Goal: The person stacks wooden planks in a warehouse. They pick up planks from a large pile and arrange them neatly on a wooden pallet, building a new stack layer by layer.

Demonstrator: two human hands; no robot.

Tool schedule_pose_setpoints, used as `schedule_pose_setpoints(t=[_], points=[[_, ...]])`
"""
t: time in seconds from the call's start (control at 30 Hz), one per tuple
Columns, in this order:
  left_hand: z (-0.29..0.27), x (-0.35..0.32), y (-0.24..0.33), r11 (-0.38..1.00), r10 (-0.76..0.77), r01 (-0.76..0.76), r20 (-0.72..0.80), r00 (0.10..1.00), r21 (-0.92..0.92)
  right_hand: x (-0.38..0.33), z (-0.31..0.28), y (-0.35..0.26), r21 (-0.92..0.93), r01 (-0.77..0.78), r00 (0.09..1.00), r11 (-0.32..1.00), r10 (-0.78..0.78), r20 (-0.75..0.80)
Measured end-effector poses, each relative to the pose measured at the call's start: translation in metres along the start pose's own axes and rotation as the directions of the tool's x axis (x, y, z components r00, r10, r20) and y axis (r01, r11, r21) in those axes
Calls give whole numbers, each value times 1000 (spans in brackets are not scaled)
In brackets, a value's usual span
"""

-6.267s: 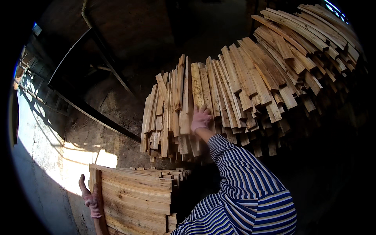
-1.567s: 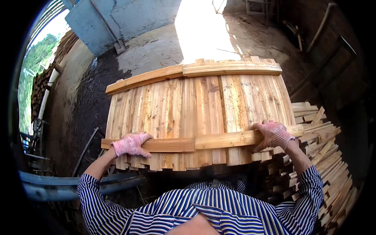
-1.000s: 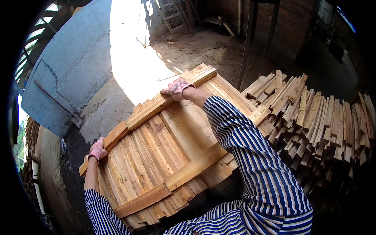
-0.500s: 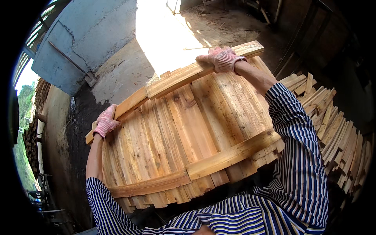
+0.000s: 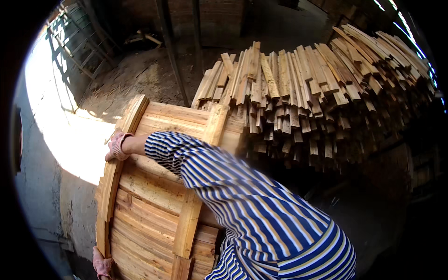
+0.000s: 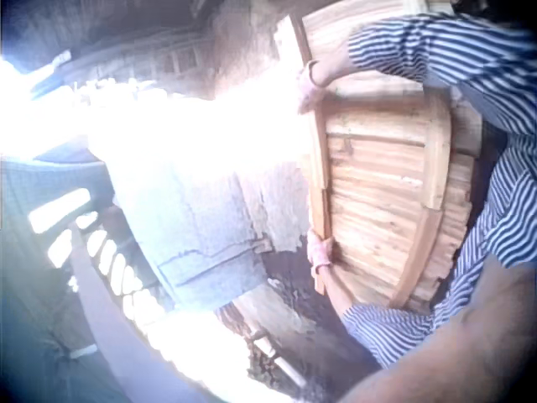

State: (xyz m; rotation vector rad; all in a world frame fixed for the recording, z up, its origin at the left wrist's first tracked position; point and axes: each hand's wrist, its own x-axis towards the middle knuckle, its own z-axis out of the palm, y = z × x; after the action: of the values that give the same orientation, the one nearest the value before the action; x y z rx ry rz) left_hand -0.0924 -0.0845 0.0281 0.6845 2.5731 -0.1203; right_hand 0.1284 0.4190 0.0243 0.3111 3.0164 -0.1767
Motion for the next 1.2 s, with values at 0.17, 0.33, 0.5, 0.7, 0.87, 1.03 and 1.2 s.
schedule_pose_setpoints(t=[0.17,0.33,0.5,0.7,0.87,1.03,1.2], points=[[-32,-97,120,992,116,-112,-76,990,55,-65,1,3,61,-82,978,995,92,-189],[-13,-78,114,971,-7,23,-66,998,238,-275,-10,43,355,-56,886,933,210,-413],[3,-47,139,833,-55,204,-290,956,514,-513,56,124,574,-703,556,419,828,77],[-58,4,336,924,376,-293,-462,803,245,-615,142,215,776,-605,346,177,936,56],[-61,-22,645,725,666,-682,-352,658,97,-597,162,368,775,-630,145,53,988,50],[34,-56,953,477,877,-869,10,480,-131,-589,175,485,581,-788,-161,-204,979,126],[192,-83,1152,483,873,-840,212,439,-248,-574,208,536,291,-946,-53,-144,953,297]])
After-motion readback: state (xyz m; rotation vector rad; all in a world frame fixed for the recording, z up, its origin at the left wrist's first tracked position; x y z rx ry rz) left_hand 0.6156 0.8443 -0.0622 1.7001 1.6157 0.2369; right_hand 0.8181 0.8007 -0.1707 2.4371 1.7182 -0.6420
